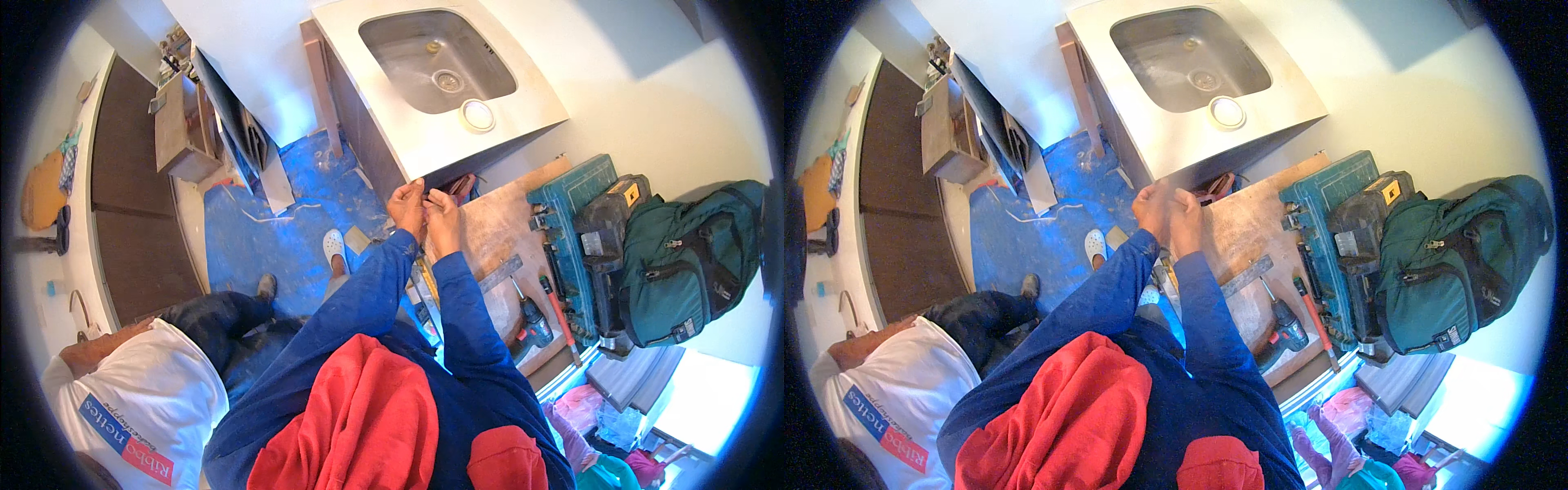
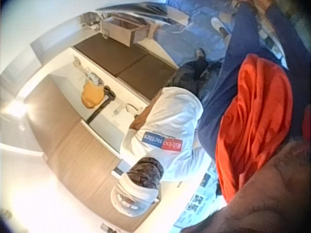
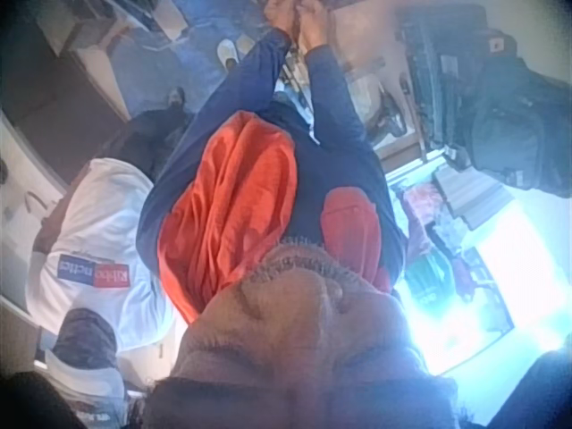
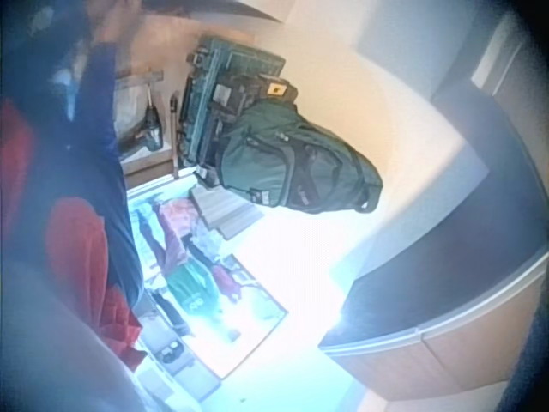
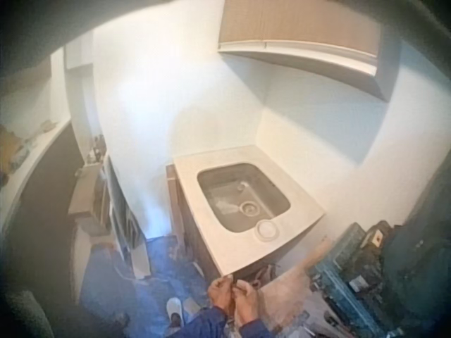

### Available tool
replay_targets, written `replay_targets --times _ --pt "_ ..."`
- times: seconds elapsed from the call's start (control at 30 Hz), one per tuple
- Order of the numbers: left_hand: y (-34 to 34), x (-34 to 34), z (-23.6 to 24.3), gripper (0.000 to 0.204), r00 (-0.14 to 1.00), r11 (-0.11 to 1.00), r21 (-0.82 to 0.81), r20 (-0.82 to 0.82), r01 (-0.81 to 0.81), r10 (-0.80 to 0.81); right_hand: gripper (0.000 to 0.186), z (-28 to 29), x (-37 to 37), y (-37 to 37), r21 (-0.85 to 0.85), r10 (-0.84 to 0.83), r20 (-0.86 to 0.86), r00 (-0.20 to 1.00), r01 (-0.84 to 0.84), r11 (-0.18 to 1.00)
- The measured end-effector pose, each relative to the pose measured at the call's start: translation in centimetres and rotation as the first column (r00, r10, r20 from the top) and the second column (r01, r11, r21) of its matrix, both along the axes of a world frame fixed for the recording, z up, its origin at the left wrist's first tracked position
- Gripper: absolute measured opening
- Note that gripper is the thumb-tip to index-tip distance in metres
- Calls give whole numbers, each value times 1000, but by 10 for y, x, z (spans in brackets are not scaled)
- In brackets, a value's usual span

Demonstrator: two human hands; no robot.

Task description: The person applies masking tape to the edges of a kitchen sink cabinet, then uses a caulking gun to apply sealant to a small wooden trim piece. They press the trim into place along the cabinet edge and smooth it by hand.

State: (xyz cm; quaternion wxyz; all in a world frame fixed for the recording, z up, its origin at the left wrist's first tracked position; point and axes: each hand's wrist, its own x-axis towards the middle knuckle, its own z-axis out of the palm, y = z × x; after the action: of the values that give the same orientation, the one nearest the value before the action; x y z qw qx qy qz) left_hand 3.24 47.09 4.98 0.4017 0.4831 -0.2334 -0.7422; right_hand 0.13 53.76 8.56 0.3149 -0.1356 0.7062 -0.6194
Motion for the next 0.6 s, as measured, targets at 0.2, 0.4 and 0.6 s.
replay_targets --times 0.2,0.4,0.6 --pt "-2 -5 -3 29 999 999 -15 30 -33 33 41 -4 -1 4 -3 -1 -1 1000 1 1000" --pt "-3 3 -2 32 996 995 -69 64 67 -63 32 -38 -21 -14 4 -14 -52 999 14 1000" --pt "-10 10 14 38 985 988 -97 139 120 -106 28 -66 -41 -40 26 -62 214 975 58 998"
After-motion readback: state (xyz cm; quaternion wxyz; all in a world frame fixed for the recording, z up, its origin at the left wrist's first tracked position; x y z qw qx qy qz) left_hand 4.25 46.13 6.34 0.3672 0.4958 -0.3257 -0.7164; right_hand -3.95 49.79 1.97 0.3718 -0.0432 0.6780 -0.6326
